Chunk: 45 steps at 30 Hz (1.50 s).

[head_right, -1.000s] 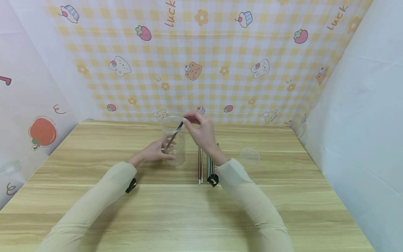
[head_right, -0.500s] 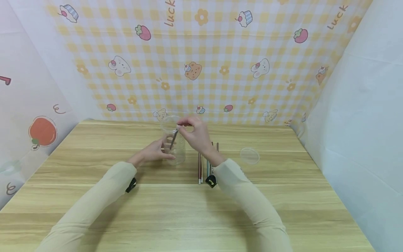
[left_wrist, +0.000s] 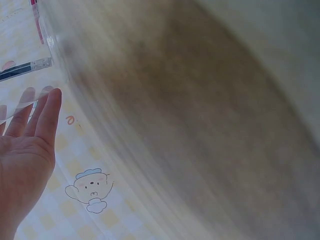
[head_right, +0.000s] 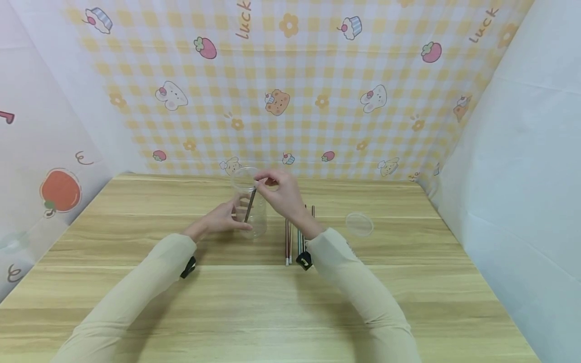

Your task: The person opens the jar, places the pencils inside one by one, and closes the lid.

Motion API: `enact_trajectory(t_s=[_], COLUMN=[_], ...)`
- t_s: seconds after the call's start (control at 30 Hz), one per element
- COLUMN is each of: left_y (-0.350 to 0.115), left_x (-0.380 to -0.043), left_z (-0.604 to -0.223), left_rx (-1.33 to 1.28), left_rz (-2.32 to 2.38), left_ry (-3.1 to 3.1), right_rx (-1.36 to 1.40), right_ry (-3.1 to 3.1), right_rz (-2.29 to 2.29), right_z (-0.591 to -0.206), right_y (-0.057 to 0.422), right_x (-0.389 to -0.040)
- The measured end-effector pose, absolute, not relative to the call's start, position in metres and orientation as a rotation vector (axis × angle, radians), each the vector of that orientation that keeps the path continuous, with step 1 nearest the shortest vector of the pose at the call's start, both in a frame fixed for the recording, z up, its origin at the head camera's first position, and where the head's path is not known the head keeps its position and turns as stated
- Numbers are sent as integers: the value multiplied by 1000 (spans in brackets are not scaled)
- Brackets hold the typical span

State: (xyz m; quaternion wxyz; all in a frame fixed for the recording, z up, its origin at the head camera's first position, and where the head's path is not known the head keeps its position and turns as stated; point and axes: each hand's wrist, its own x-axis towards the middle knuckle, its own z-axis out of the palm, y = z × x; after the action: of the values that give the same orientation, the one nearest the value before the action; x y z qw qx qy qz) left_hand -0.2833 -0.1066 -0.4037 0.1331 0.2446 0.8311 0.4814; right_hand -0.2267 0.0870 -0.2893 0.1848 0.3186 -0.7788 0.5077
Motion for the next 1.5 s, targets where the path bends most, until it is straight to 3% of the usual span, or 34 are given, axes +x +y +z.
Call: enact_trajectory(t_s=[0.53, 0.77, 1.5], left_y=[-108, -108, -109], left_x=[-284, -285, -284], left_z=[-404, -407, -405], left_rx=[725, 700, 688], left_rz=[1401, 1391, 1349], left_ry=[2392, 2417, 2448], right_rx=[445, 408, 94], right_ry=[-2128, -2204, -3056], right_rz=[1721, 1770, 1305], right_z=[-287, -322, -384], right_y=[118, 147, 190], right_x=[-245, -277, -293])
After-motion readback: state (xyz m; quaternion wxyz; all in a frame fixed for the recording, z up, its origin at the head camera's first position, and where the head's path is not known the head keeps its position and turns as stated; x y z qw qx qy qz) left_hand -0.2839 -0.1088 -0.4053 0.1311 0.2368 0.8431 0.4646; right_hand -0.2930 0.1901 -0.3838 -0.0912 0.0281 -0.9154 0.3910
